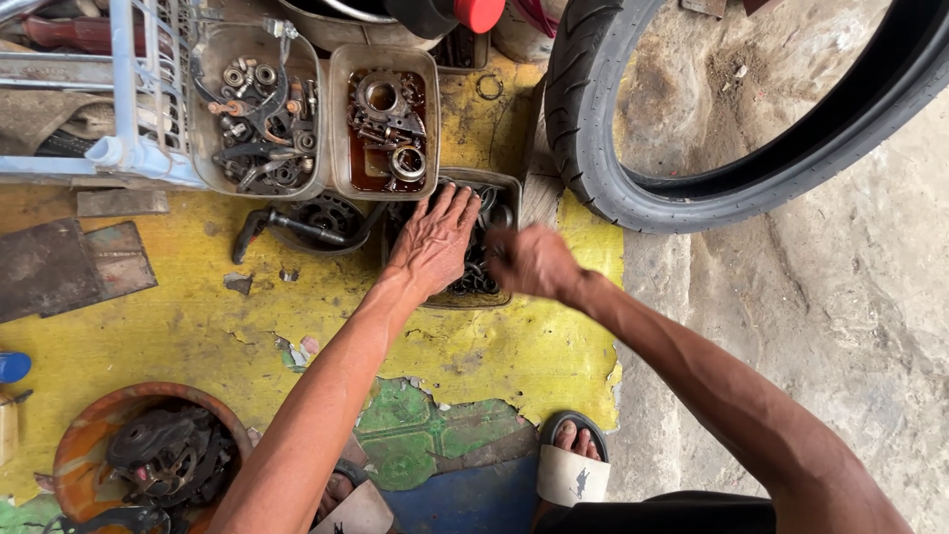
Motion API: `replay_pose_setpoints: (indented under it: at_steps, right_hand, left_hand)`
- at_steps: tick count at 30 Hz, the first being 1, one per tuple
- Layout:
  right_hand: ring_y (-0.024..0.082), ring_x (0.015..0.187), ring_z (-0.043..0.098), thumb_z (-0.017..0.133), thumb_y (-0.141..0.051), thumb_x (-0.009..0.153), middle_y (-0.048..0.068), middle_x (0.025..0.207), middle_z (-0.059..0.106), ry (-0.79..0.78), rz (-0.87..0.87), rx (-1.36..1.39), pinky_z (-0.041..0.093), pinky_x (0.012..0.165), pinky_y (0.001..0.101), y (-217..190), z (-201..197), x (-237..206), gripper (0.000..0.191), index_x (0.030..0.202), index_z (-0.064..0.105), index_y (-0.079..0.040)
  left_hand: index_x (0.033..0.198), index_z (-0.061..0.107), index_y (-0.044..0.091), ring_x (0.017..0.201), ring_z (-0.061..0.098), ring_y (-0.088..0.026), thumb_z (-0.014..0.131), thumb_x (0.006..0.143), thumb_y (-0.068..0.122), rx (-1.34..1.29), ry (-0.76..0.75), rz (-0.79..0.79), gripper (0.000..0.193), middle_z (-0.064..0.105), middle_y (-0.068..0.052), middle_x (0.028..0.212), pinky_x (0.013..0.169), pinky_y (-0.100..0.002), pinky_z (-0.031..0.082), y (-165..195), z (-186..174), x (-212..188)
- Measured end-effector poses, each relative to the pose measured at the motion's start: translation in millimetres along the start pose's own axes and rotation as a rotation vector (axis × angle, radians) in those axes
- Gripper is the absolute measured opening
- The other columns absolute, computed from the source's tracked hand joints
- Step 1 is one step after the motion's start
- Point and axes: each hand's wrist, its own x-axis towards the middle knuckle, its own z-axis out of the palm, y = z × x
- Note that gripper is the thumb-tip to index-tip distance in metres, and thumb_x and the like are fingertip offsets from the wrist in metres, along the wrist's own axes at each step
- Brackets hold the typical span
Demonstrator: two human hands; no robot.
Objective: The person adjusts the rear derailleur and chain on a green bicycle using a wrench, then searches through several plastic bins of small parts and places selected items into a small container. The person closes the container and returns to the bicycle.
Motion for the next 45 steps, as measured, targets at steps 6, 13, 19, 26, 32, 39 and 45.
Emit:
replay_pose_setpoints:
  at_steps: [6,13,19,26,32,39,45]
  right_hand:
    - [0.014,0.033,0.046,0.061,-0.032,0.087,0.029,0.099,0.067,0.136,0.069,0.268,0.042,0.023,0.029,10,-17,12,0.073,0.14,0.034,0.01]
    - [0.016,0.041,0.057,0.068,-0.044,0.089,0.032,0.075,0.072,-0.08,0.154,0.241,0.041,0.058,0.0109,-2,-15,2,0.105,0.155,0.017,0.019]
    - [0.021,0.043,0.057,0.068,-0.02,0.076,0.027,0.062,0.073,-0.102,0.095,0.197,0.039,0.044,0.0262,-19,24,-14,0.084,0.15,0.037,0.006]
    - [0.018,0.043,0.05,0.054,-0.011,0.088,0.026,0.068,0.073,0.092,0.263,0.236,0.044,0.039,0.0357,8,12,-3,0.07,0.155,0.039,-0.003]
    - [0.018,0.033,0.053,0.059,-0.007,0.081,0.026,0.079,0.065,-0.088,0.231,0.542,0.054,0.035,0.028,2,-16,0,0.101,0.163,0.001,-0.008]
    - [0.022,0.041,0.06,0.056,0.0,0.079,0.028,0.085,0.067,-0.218,0.307,0.496,0.057,0.04,0.0296,10,-22,22,0.098,0.161,0.002,-0.004]
    - [0.025,0.046,0.066,0.055,0.004,0.077,0.028,0.088,0.065,-0.207,0.296,0.494,0.058,0.044,0.032,8,-12,22,0.096,0.16,0.007,-0.002]
  left_hand:
    - [0.16,0.016,0.0,0.156,0.012,-0.034,0.044,0.088,0.011,-0.077,0.005,-0.016,0.078,0.014,-0.019,0.168,0.125,-0.051,0.006,3,1,-1]
    - [0.159,0.019,-0.001,0.154,0.016,-0.036,0.048,0.088,0.012,-0.223,0.053,-0.053,0.078,0.022,-0.021,0.166,0.124,-0.052,0.012,4,-9,6]
    - [0.158,0.023,0.004,0.154,0.017,-0.036,0.046,0.092,0.012,-0.474,0.042,-0.152,0.071,0.032,-0.013,0.164,0.124,-0.055,0.015,9,-22,16]
    - [0.159,0.022,0.003,0.151,0.02,-0.041,0.057,0.082,0.0,-0.549,0.039,-0.171,0.084,0.042,-0.018,0.156,0.119,-0.066,0.014,10,-16,20]
    - [0.143,0.05,0.014,0.147,0.033,-0.038,0.059,0.074,-0.005,-0.424,0.006,-0.035,0.072,0.054,-0.015,0.149,0.122,-0.063,0.015,8,-21,8]
    - [0.137,0.057,0.01,0.134,0.045,-0.034,0.063,0.077,0.007,-0.177,0.017,0.171,0.06,0.061,-0.012,0.141,0.116,-0.057,0.03,3,-7,-7]
    - [0.13,0.063,0.016,0.132,0.05,-0.03,0.055,0.081,0.0,-0.218,0.172,0.232,0.052,0.057,-0.009,0.147,0.111,-0.048,0.041,-11,4,-10]
